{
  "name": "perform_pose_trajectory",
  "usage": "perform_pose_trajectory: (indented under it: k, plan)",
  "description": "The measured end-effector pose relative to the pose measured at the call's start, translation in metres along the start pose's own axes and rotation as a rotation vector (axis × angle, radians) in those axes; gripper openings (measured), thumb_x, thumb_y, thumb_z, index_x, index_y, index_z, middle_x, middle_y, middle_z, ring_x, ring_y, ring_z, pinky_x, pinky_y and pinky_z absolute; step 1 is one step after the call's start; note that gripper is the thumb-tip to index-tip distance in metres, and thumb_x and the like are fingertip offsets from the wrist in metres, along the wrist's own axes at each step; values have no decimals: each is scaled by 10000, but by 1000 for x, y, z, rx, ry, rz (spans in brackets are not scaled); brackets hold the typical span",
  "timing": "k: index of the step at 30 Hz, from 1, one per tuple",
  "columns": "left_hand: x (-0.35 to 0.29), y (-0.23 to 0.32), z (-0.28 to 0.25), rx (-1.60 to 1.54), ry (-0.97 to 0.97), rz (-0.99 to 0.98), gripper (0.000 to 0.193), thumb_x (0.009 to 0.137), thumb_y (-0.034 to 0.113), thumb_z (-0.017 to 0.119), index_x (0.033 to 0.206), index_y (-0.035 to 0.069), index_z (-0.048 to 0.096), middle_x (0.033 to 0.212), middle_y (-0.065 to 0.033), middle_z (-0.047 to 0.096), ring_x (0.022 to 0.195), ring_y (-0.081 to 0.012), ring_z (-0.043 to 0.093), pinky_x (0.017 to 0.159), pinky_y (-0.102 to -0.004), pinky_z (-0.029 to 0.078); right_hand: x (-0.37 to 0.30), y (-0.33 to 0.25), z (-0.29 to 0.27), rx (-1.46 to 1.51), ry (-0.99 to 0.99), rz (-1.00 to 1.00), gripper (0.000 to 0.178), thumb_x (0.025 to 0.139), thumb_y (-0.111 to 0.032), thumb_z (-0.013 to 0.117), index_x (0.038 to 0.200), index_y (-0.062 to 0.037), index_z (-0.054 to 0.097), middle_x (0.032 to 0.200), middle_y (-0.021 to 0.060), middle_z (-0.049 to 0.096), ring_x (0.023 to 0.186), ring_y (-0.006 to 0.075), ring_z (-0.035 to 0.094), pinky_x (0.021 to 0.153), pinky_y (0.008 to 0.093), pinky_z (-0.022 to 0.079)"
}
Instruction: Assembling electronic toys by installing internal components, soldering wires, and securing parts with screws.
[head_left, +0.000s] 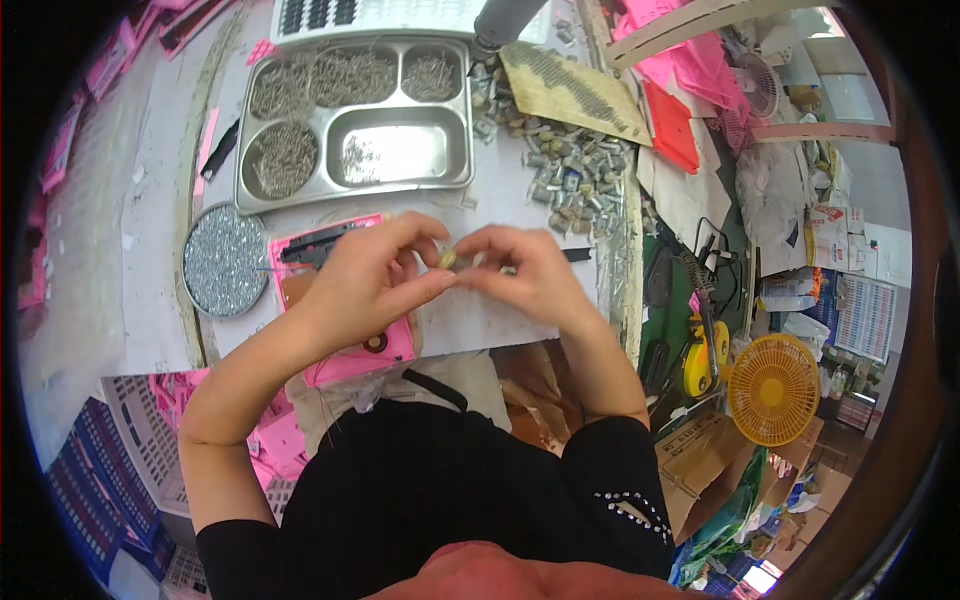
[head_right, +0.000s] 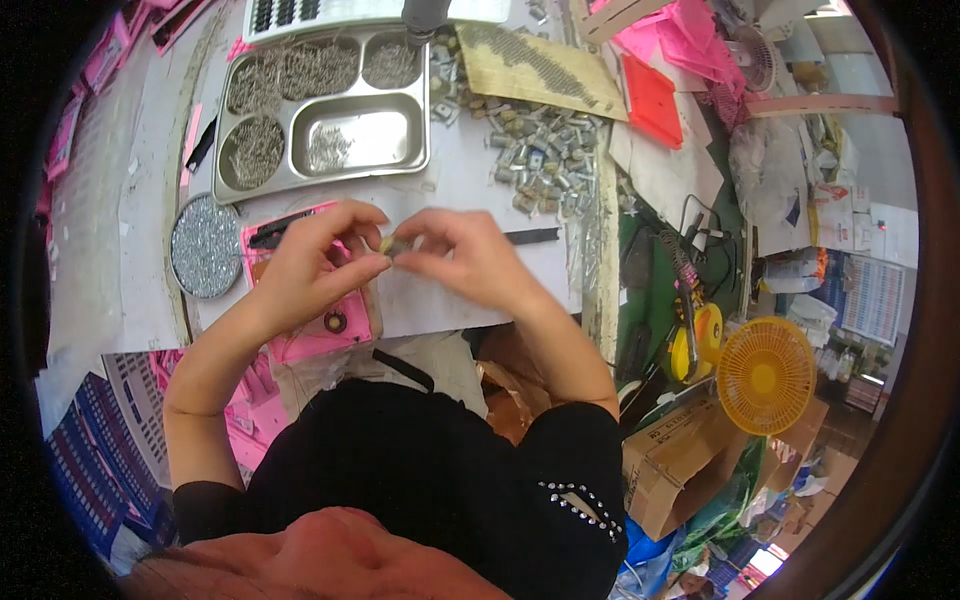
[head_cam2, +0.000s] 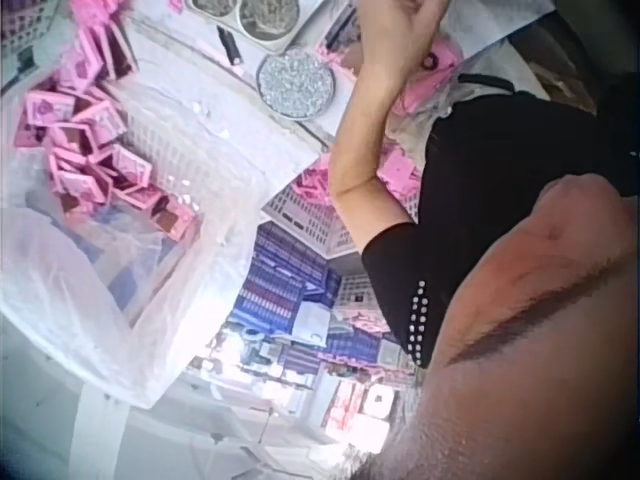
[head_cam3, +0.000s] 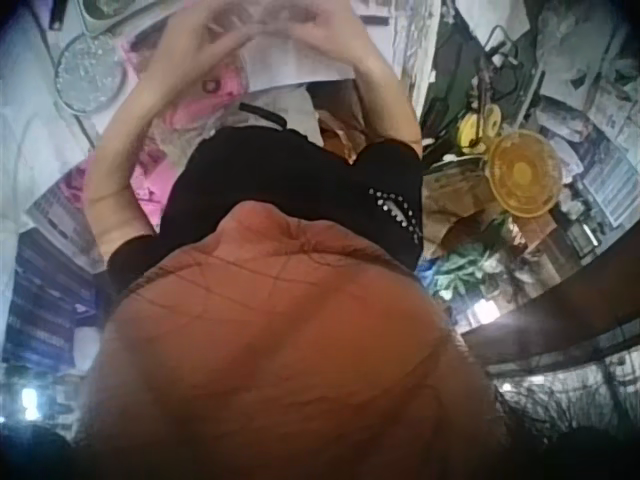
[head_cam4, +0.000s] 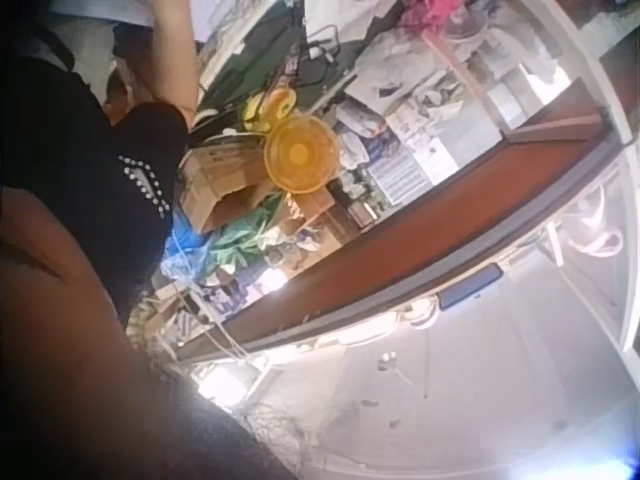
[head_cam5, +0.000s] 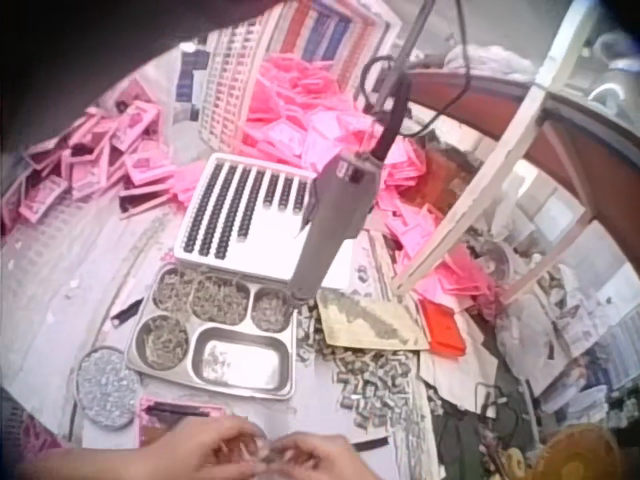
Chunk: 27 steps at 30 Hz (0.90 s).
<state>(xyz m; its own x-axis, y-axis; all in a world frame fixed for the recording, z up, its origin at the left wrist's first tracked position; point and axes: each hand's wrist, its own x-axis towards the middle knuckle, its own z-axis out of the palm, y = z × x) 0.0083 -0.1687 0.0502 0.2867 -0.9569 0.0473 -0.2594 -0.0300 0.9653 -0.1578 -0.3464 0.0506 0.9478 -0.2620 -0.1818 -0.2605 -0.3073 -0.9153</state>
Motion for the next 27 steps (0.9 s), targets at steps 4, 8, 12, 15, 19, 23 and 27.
perform_pose_trajectory:
  k: [4, 8, 12, 15, 19, 23, 27]
  plan:
    - [19, 3, 5, -325, -239, -166, 200, 957, 147, 720, 1065, 15, 615, 865, -28, 675, 733, -62, 626, 574, -232, 515, -29, -10, 3, 340, 132, 1, 240, 798, -144, 869, 906, -35, 684, 803, 30, 708, 694, 95, 642, 694, 266, 515]
    - [43, 20, 19, -325, -450, -140, 167, 967, 158, 717, 990, 14, 633, 825, -42, 694, 658, -68, 631, 547, -234, 516, -47, 16, -22, 215, -36, -212, 234, 798, -87, 857, 900, -47, 650, 775, 7, 673, 714, 72, 610, 682, 286, 500]
    - [97, 34, 29, -245, -769, -100, 170, 956, 176, 732, 973, 26, 652, 786, -35, 691, 648, -87, 644, 583, -267, 523, -69, 28, -27, 735, -25, -99, 275, 805, 12, 794, 1033, -40, 649, 772, -13, 573, 729, 84, 582, 671, 273, 490]
    - [178, -2, 32, 106, -257, 264, 186, 946, 213, 676, 984, 39, 730, 801, -79, 710, 705, -156, 676, 644, -345, 527, -75, 29, -32, 969, 1, -14, 442, 838, 6, 747, 1265, -4, 636, 753, -36, 484, 679, 82, 540, 676, 234, 496]
    - [255, -22, 24, 632, 212, 341, 153, 897, 161, 676, 949, 20, 704, 898, -163, 695, 793, -331, 666, 741, -412, 525, -65, 54, -28, 991, 84, -74, 498, 865, -59, 751, 1341, -4, 616, 750, -45, 488, 679, 69, 541, 661, 219, 492]
    - [280, -35, 26, 808, 78, 284, 165, 866, 180, 700, 960, 45, 705, 961, -158, 664, 908, -364, 644, 812, -446, 514, -68, 58, -35, 998, 124, -71, 487, 870, -84, 756, 1333, -7, 625, 752, -57, 487, 686, 60, 541, 656, 209, 489]
    - [260, -40, 34, 937, 110, 482, 293, 846, 239, 742, 1078, 73, 675, 1066, -155, 635, 1019, -344, 623, 861, -455, 500, -76, 69, -39, 978, 143, -35, 485, 869, -113, 766, 1323, -8, 633, 759, -63, 489, 695, 55, 537, 658, 209, 488]
